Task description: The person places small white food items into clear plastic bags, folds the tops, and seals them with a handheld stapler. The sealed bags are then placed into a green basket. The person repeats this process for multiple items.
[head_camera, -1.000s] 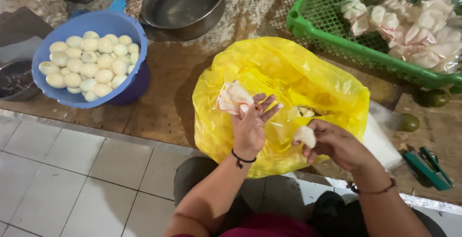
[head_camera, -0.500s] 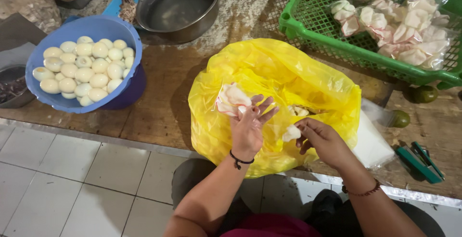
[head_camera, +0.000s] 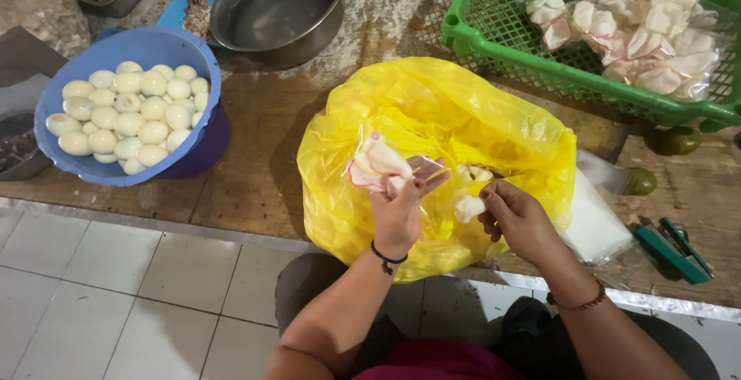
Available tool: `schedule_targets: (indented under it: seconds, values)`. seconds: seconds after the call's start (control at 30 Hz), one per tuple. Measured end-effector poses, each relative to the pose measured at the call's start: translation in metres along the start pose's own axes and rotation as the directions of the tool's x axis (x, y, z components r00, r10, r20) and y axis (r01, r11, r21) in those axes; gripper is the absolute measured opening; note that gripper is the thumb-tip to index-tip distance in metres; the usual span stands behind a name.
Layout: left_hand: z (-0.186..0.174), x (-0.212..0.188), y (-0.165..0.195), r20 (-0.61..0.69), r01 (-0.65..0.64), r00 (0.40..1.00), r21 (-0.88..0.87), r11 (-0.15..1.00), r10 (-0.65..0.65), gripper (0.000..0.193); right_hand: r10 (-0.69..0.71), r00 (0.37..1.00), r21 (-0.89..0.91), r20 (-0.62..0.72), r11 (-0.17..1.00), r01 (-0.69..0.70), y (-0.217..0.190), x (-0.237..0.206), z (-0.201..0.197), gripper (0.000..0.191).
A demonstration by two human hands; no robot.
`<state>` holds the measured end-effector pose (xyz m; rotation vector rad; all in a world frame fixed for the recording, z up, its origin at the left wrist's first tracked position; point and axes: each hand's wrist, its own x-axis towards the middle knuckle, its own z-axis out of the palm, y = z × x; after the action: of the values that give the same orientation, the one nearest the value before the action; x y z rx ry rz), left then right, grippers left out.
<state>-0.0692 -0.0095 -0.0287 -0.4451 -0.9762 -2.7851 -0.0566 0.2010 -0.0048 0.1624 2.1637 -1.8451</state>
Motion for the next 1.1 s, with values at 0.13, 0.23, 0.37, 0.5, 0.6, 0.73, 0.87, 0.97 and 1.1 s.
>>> schedule_targets:
  seconds: [0.13,0.23,0.37,0.5,0.6,0.73,0.87,0.97,1.1]
  values:
    - [0.002,-0.001,0.003,0.033,-0.017,0.999,0.031,0.999,0.016,0.018,-0.020,1.000,0.049,0.002,0.999,0.020,0.002,0.001,-0.001,0.024]
    - [0.004,0.002,0.007,0.018,-0.028,0.999,-0.077,0.997,0.029,0.013,-0.029,0.999,0.015,-0.042,0.999,0.030,0.002,0.002,0.000,0.023]
    - [0.006,0.001,0.008,0.008,-0.019,1.000,-0.046,0.999,0.019,0.012,-0.015,1.000,0.045,-0.017,0.999,0.016,0.001,-0.001,0.001,0.023]
    - [0.004,-0.001,0.008,0.046,-0.005,0.999,0.109,0.994,0.000,0.025,-0.037,0.999,0.060,0.017,0.998,0.036,0.002,-0.002,-0.001,0.024]
    - [0.002,-0.004,0.009,0.054,0.018,0.998,0.253,0.967,-0.033,0.029,-0.049,0.996,0.070,0.072,0.997,0.044,0.006,0.000,-0.005,0.028]
    - [0.002,-0.003,0.009,0.038,0.009,0.999,0.303,0.953,-0.022,0.033,0.094,0.989,0.263,0.115,0.957,-0.122,0.011,0.004,-0.007,0.021]
    - [0.005,-0.007,0.004,0.054,0.007,0.998,0.235,0.972,-0.021,0.031,0.106,0.989,0.342,0.103,0.930,-0.135,0.017,0.005,0.003,0.017]
    - [0.005,-0.011,-0.002,0.075,0.005,0.997,0.208,0.978,-0.020,0.030,0.149,0.986,0.399,0.074,0.902,-0.166,0.020,0.005,0.016,0.017]
    - [0.005,-0.012,-0.011,-0.007,0.073,0.997,0.040,0.997,-0.073,0.029,0.129,0.982,0.629,0.136,0.755,-0.186,0.021,-0.004,0.025,0.016]
